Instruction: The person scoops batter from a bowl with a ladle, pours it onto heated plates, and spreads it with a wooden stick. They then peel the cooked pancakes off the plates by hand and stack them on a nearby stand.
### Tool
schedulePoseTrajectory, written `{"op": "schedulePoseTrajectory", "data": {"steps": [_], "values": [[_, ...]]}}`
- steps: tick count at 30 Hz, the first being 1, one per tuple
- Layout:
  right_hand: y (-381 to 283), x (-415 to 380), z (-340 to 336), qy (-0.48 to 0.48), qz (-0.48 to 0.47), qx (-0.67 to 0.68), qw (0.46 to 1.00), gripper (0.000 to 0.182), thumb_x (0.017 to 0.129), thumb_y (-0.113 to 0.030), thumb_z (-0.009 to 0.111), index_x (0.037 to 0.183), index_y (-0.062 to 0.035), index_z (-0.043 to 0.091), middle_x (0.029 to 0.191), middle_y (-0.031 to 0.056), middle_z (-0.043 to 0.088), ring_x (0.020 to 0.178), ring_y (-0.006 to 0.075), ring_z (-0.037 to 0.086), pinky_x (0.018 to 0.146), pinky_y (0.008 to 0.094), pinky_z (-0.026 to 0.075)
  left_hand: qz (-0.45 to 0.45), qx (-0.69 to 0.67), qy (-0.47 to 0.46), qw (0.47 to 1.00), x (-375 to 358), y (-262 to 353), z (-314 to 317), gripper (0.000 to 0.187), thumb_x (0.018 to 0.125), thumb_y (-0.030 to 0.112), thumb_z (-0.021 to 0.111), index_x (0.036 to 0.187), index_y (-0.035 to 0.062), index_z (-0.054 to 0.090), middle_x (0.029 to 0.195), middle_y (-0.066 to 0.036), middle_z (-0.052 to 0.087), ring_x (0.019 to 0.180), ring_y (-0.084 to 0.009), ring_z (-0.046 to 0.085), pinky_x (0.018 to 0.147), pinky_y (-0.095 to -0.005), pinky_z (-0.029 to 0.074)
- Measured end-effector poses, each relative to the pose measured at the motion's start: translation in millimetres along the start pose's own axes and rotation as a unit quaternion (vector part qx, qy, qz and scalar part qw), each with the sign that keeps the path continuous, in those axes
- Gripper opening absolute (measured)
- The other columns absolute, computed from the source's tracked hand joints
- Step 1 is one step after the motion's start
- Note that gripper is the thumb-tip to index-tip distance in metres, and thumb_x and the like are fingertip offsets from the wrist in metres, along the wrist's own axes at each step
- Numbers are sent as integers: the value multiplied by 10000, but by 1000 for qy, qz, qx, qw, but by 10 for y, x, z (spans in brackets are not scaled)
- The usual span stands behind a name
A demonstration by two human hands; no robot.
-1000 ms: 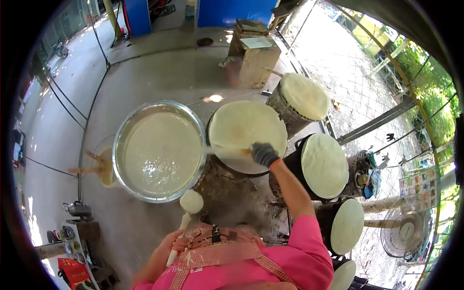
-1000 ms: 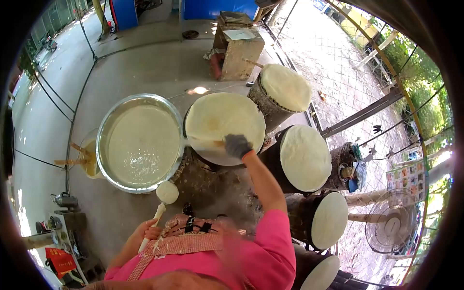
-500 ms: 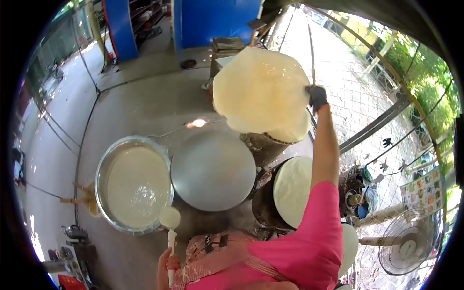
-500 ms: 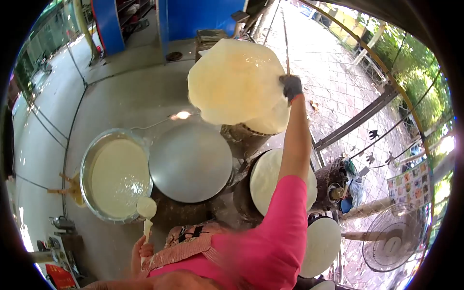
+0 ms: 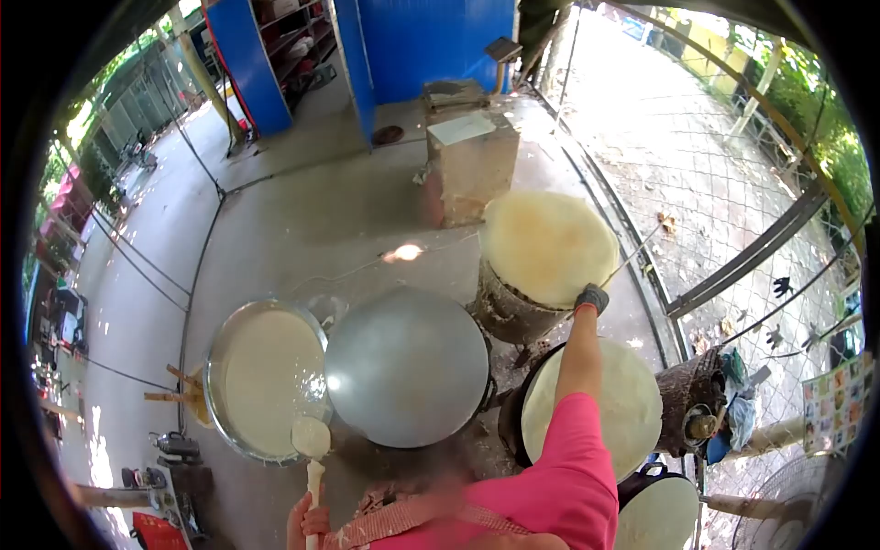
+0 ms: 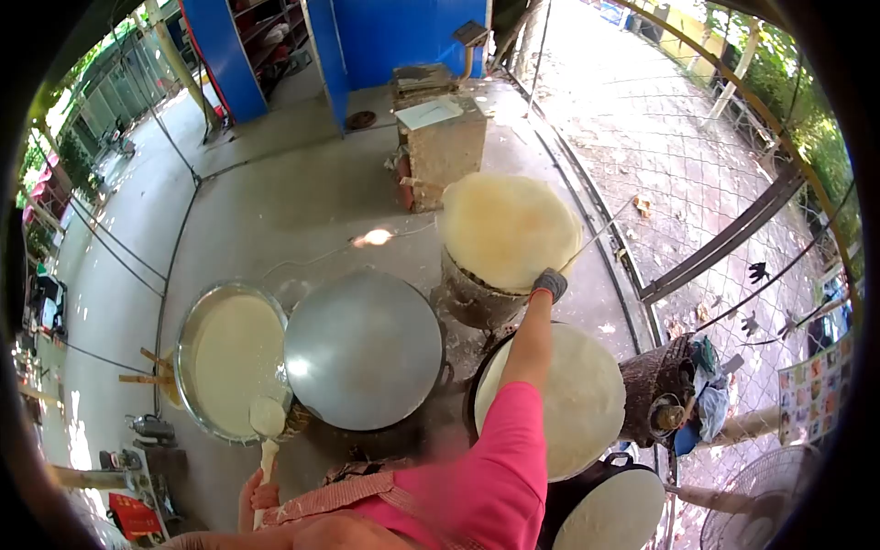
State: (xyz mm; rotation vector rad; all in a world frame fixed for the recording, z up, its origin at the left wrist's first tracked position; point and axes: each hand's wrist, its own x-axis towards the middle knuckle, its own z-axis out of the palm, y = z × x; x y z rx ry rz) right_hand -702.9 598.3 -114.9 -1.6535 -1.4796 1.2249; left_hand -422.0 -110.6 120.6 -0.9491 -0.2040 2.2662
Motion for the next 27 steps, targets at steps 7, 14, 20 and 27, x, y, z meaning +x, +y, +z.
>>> {"op": "schedulePoseTrajectory", "data": {"steps": [7, 14, 20, 27], "values": [[-170, -242, -488, 328, -429, -87, 837, 376, 832, -293, 462, 482, -159, 430, 391, -32, 462, 293, 44, 394, 306, 182, 351, 48, -49, -8, 998, -86, 251, -38, 292, 892, 214, 414, 1148, 77, 453, 553, 20, 306, 427, -49, 316, 369, -184, 296], [-205, -2128, -392, -226, -349, -167, 894, 361, 760, -339, 582, 941, -27, 592, 796, 125, 598, 695, 231, 549, 626, 345, 427, 19, -35, -145, 989, -346, 1218, -389, 241, 898, 248, 393, 1071, 107, 482, 546, -13, 376, 385, -87, 335, 321, -199, 315], [-5, -5431, -386, -557, -347, -377, 653, 264, 710, -313, 630, 841, -84, 639, 491, 60, 496, 428, 161, 467, 444, 309, 380, 191, 329, 9, 925, -445, 2964, -760, 460, 834, 122, 463, 1252, 205, 289, 565, 1, 362, 387, -78, 342, 272, -172, 263], [355, -7489, -495, -510, -606, -456, 405, 268, 771, -318, 478, 715, -78, 585, 651, 160, 576, 637, 318, 569, 584, 396, 449, 71, 307, 149, 937, 69, 4421, -1356, 251, 845, 151, 482, 1077, 178, 389, 557, 24, 332, 372, -37, 299, 269, -151, 238]]}}
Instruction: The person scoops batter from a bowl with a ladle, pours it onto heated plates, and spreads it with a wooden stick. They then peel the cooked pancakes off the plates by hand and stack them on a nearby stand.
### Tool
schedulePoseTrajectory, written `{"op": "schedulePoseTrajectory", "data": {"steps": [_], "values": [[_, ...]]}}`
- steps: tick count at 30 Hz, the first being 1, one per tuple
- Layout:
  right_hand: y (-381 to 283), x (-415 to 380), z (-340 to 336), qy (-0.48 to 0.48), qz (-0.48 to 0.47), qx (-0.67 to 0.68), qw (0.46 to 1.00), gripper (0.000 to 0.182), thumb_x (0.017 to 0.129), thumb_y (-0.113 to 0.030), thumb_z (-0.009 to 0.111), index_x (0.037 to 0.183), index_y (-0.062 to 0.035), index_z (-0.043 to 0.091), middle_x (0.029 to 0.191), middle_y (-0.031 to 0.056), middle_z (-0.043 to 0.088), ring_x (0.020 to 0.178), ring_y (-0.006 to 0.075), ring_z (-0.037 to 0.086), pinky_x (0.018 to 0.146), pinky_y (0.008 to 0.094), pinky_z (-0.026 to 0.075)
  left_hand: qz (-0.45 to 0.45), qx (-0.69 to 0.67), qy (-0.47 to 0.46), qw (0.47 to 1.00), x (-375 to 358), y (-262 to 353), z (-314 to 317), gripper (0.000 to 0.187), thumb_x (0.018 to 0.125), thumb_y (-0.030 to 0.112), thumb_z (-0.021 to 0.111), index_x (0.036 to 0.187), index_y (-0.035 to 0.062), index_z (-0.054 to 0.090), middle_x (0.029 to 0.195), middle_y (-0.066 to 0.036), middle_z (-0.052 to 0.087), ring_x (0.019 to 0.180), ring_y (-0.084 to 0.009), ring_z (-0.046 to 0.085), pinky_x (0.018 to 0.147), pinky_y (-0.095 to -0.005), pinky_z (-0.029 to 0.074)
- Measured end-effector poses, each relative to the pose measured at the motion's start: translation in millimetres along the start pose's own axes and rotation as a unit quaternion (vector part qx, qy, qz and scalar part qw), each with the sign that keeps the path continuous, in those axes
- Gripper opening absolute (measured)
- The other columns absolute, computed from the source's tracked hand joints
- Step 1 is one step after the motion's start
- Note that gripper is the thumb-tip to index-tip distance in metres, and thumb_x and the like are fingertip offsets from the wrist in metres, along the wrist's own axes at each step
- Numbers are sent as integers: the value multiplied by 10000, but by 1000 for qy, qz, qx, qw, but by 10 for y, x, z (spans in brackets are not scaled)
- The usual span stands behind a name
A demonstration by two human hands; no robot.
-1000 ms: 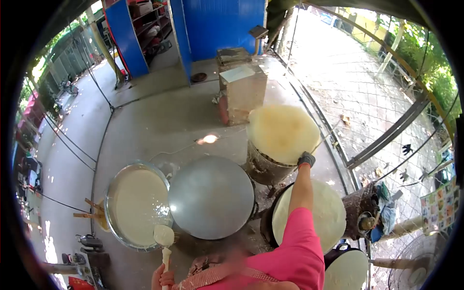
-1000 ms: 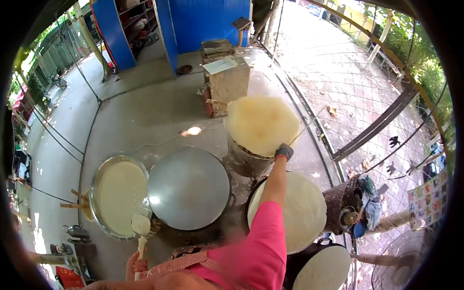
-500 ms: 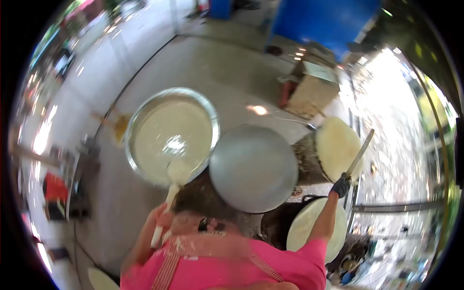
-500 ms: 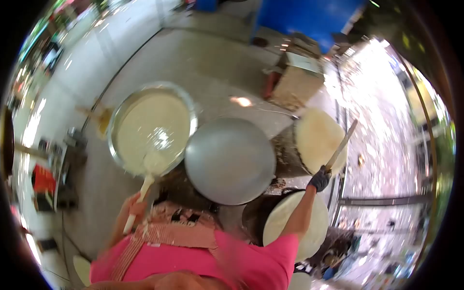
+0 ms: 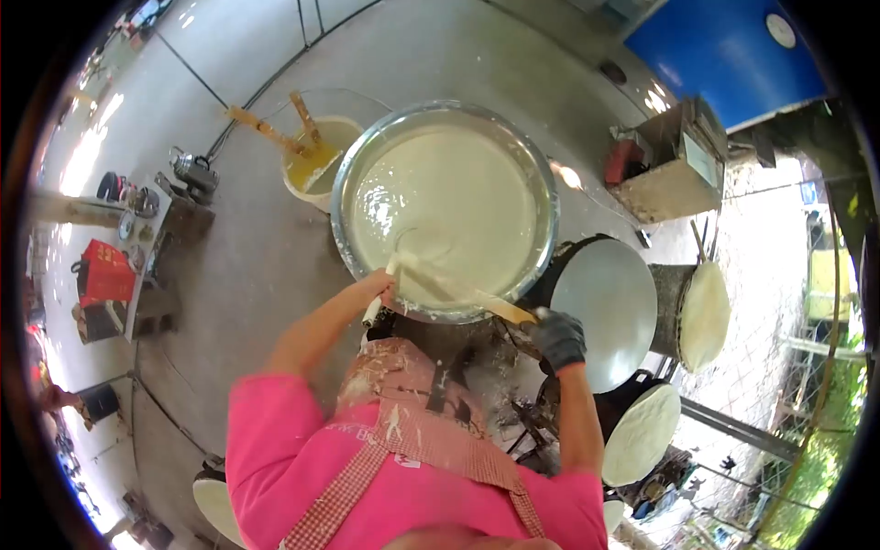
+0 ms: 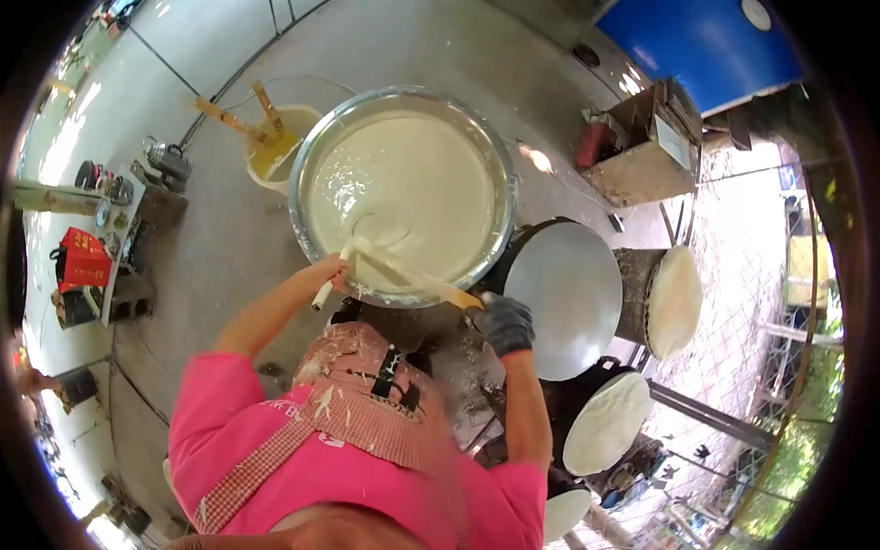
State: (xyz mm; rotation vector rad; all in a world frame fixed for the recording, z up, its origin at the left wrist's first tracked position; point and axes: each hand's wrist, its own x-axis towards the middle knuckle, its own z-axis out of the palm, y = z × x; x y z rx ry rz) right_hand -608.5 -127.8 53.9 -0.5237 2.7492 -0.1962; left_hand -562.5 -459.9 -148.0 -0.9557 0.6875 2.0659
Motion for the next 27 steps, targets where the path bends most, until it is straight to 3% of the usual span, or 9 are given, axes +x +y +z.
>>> {"op": "schedulePoseTrajectory", "data": {"steps": [3, 5, 8, 13, 16, 17, 20, 24, 27], "values": [[307, -215, 845, -53, 128, -85, 987, 257, 760, -322, 496, 752, -88, 600, 692, 156, 590, 659, 303, 575, 585, 377, 454, -82, -103, -15, 991, -120, -4, 64, 213, 849, 159, 483, 1042, 174, 395, 553, 28, 327, 371, -30, 293, 268, -148, 233], [440, -617, 1476, 54, 34, 1, 998, 343, 745, -413, 517, 774, -85, 614, 730, 165, 596, 671, 321, 571, 607, 396, 454, -121, -175, -37, 976, -364, -1, 248, 188, 851, 164, 484, 1019, 171, 399, 550, 31, 324, 370, -25, 288, 268, -146, 229], [-1, -951, 1116, 22, 117, 18, 993, 365, 732, -421, 566, 793, -63, 607, 714, 179, 589, 666, 340, 572, 610, 408, 453, -112, -219, -70, 967, -989, -8, 707, 152, 854, 172, 485, 984, 168, 406, 545, 35, 319, 369, -19, 281, 267, -142, 223], [-162, -1237, 270, 241, 77, 134, 958, 337, 729, -370, 605, 842, -53, 615, 737, 183, 600, 638, 317, 581, 588, 369, 459, 103, -36, -97, 989, -2588, 52, 1962, 127, 852, 213, 505, 848, 178, 383, 514, 60, 273, 365, 1, 245, 264, -132, 169], [-209, -1079, -491, 437, -65, 151, 884, 271, 727, -238, 635, 901, -32, 611, 759, 174, 608, 647, 307, 591, 606, 367, 466, 228, 107, -119, 960, -3418, 137, 2475, 134, 845, 208, 511, 859, 203, 378, 516, 67, 248, 373, 1, 209, 276, -130, 145], [-179, -1012, -705, 459, -83, 153, 871, 262, 729, -199, 629, 927, -28, 607, 757, 149, 616, 651, 294, 598, 616, 359, 468, 281, 156, -101, 941, -3655, 162, 2613, 190, 853, 208, 487, 1021, 238, 404, 526, 66, 252, 375, -5, 203, 275, -145, 153], [-207, -919, -1266, 514, -93, 203, 828, 251, 728, -163, 626, 943, -35, 608, 766, 136, 621, 627, 256, 596, 603, 310, 466, 408, 302, -67, 859, -4296, 252, 2924, 152, 871, 282, 458, 1020, 262, 434, 509, 73, 249, 341, -6, 198, 252, -159, 145], [-402, -892, -1317, 514, -98, 331, 785, 248, 729, -109, 639, 960, -29, 596, 749, 83, 619, 607, 140, 545, 598, 271, 448, 534, 345, -31, 771, -4458, 460, 2852, 322, 859, 241, 462, 1166, 257, 367, 506, 54, 282, 324, -33, 228, 256, -184, 169], [-532, -759, -559, 257, -102, 673, 686, 145, 755, -111, 627, 877, -36, 607, 670, -10, 569, 569, 76, 461, 518, 208, 374, 430, 312, -16, 847, -3836, 556, 2287, 344, 854, 193, 458, 1175, 253, 349, 498, 45, 294, 319, -47, 249, 259, -186, 183]]}}
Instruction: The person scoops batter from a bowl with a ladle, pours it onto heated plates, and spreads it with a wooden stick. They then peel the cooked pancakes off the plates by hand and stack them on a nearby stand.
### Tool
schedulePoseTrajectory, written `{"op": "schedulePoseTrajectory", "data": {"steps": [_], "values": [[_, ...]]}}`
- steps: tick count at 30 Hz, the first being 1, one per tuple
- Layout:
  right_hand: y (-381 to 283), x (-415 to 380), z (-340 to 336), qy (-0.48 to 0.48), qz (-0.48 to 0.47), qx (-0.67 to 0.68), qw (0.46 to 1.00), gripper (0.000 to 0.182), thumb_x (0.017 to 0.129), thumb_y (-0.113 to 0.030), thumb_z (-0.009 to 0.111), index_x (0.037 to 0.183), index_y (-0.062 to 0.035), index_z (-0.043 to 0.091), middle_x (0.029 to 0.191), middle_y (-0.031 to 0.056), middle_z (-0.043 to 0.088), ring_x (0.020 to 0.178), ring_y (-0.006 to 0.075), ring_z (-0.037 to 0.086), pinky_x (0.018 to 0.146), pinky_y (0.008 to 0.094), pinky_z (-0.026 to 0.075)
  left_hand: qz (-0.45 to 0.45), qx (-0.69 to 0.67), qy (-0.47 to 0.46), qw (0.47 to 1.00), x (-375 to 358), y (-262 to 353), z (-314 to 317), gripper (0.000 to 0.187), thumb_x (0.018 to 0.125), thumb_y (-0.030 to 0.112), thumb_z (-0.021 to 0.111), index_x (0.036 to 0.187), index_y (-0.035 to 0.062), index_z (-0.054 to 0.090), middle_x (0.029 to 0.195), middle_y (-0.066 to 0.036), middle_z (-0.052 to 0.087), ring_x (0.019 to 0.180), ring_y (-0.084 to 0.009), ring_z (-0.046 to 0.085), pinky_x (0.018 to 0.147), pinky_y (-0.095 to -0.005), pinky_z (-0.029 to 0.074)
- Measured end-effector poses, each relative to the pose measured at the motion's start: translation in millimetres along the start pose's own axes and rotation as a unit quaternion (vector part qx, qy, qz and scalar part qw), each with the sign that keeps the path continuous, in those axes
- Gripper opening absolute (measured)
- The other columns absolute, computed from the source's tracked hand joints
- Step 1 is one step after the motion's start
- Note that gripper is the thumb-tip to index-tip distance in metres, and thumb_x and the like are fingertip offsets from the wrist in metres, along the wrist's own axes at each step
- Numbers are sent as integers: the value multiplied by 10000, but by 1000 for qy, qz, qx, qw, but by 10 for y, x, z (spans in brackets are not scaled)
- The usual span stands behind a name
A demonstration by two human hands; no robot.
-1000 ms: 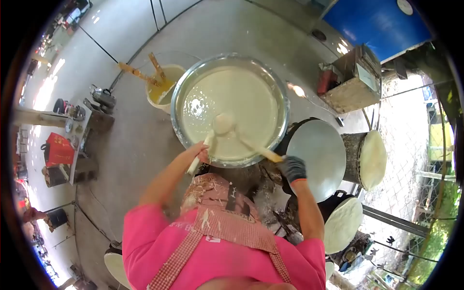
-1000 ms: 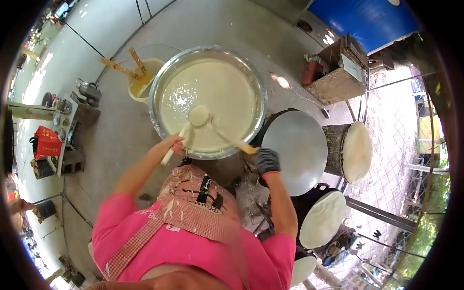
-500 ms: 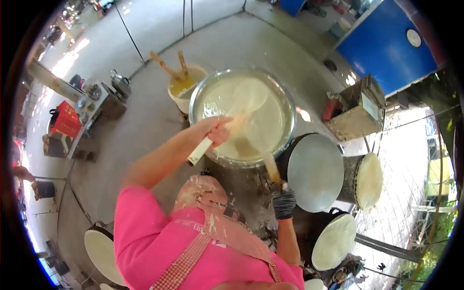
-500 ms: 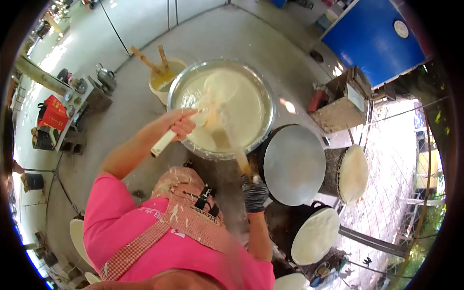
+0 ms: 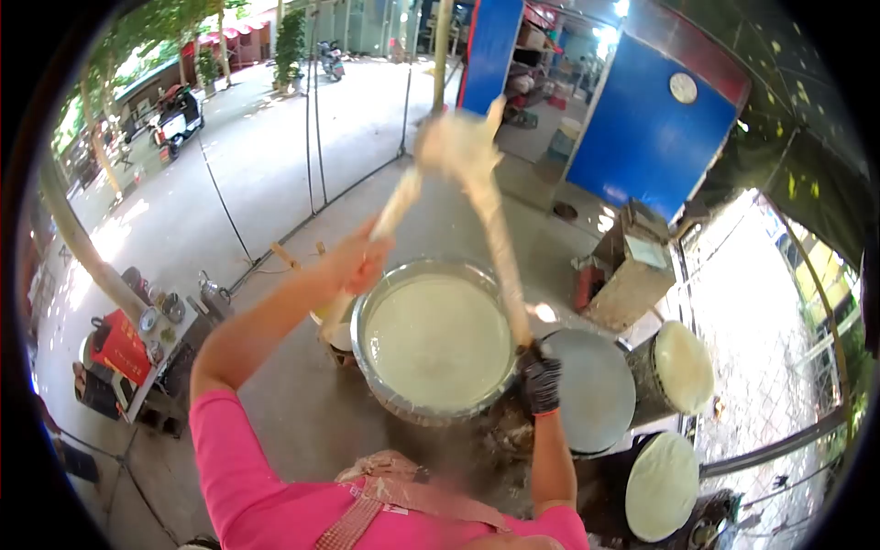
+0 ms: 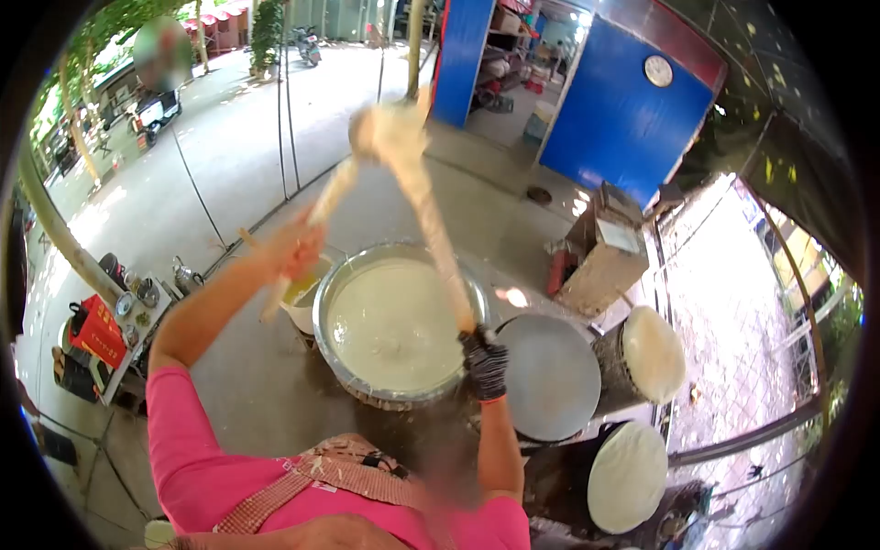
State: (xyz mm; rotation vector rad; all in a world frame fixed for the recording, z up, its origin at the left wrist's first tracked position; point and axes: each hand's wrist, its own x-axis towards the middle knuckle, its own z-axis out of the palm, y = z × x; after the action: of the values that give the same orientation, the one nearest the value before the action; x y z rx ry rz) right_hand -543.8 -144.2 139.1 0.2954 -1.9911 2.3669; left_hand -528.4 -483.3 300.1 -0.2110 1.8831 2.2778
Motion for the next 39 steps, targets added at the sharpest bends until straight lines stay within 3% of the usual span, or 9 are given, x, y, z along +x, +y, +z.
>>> {"op": "schedulePoseTrajectory", "data": {"steps": [5, 12, 14, 17, 18, 23, 26, 30, 39], "values": [[912, -694, -347, -26, 20, -414, 910, 112, 767, -103, 580, 754, 8, 589, 709, 49, 609, 606, 154, 515, 554, 288, 422, -404, -398, -31, 823, 549, -1108, -356, 104, 878, 228, 429, 839, 132, 416, 491, 42, 290, 323, -43, 252, 248, -187, 201], [625, -1022, -648, 85, 164, -82, 979, 139, 776, -190, 530, 745, -67, 586, 591, 2, 517, 554, 105, 469, 509, 291, 394, -197, -116, -131, 965, 418, -1275, 428, 148, 865, 290, 457, 781, 191, 386, 508, 49, 246, 328, -58, 195, 263, -189, 164], [1066, -1239, -834, -14, 48, -395, 918, 119, 779, -169, 481, 724, -91, 551, 596, 4, 505, 542, 121, 486, 485, 298, 404, -367, -352, -500, 701, 923, -2005, 349, 342, 866, 360, 441, 617, 136, 377, 469, 32, 312, 321, -80, 245, 270, -221, 209], [1519, -2182, -1536, 17, 26, -547, 837, 118, 740, -177, 483, 678, -96, 543, 588, 31, 502, 570, 163, 521, 518, 360, 424, -547, -535, -248, 594, 612, -2082, 995, 346, 882, 297, 407, 601, 94, 403, 503, 8, 373, 408, -102, 382, 405, -223, 356], [1667, -2697, -1814, 15, 53, -586, 809, 170, 751, -224, 483, 691, -80, 550, 618, 54, 522, 580, 186, 532, 533, 377, 431, -401, -386, -149, 817, 609, -2422, 1083, 262, 878, 236, 403, 670, 81, 439, 522, 12, 385, 417, -98, 394, 422, -224, 377], [134, -3435, -1882, 72, 137, -541, 827, 457, 774, -442, 457, 755, -1, 574, 702, 139, 591, 645, 278, 580, 583, 467, 440, -539, -591, -234, 553, 332, -2629, 2033, 245, 879, 219, 391, 680, 76, 396, 554, -15, 396, 392, -112, 380, 379, -233, 366], [501, -3833, -2678, 176, 187, -520, 814, 316, 801, -304, 479, 865, -8, 572, 762, 112, 608, 650, 237, 567, 604, 385, 443, -548, -550, -279, 566, 456, -2496, 2568, 318, 892, 222, 374, 618, 64, 340, 503, -10, 327, 370, -92, 331, 339, -224, 318], [337, -3494, -2878, 387, 155, -348, 840, 303, 815, -156, 537, 1100, -51, 533, 879, 104, 617, 686, 184, 558, 653, 310, 445, -357, -127, -273, 884, 916, -2328, 3219, 171, 821, 177, 517, 816, 170, 346, 494, 45, 286, 335, -33, 262, 264, -178, 208], [1157, -2208, -3208, 205, 234, -656, 688, 311, 798, -306, 496, 997, -80, 575, 693, 124, 602, 607, 259, 572, 573, 352, 458, 138, 346, -134, 918, 2406, -4361, 4002, 640, 755, 115, 475, 1326, 196, 199, 629, -140, 491, 532, -279, 501, 474, -392, 415]]}}
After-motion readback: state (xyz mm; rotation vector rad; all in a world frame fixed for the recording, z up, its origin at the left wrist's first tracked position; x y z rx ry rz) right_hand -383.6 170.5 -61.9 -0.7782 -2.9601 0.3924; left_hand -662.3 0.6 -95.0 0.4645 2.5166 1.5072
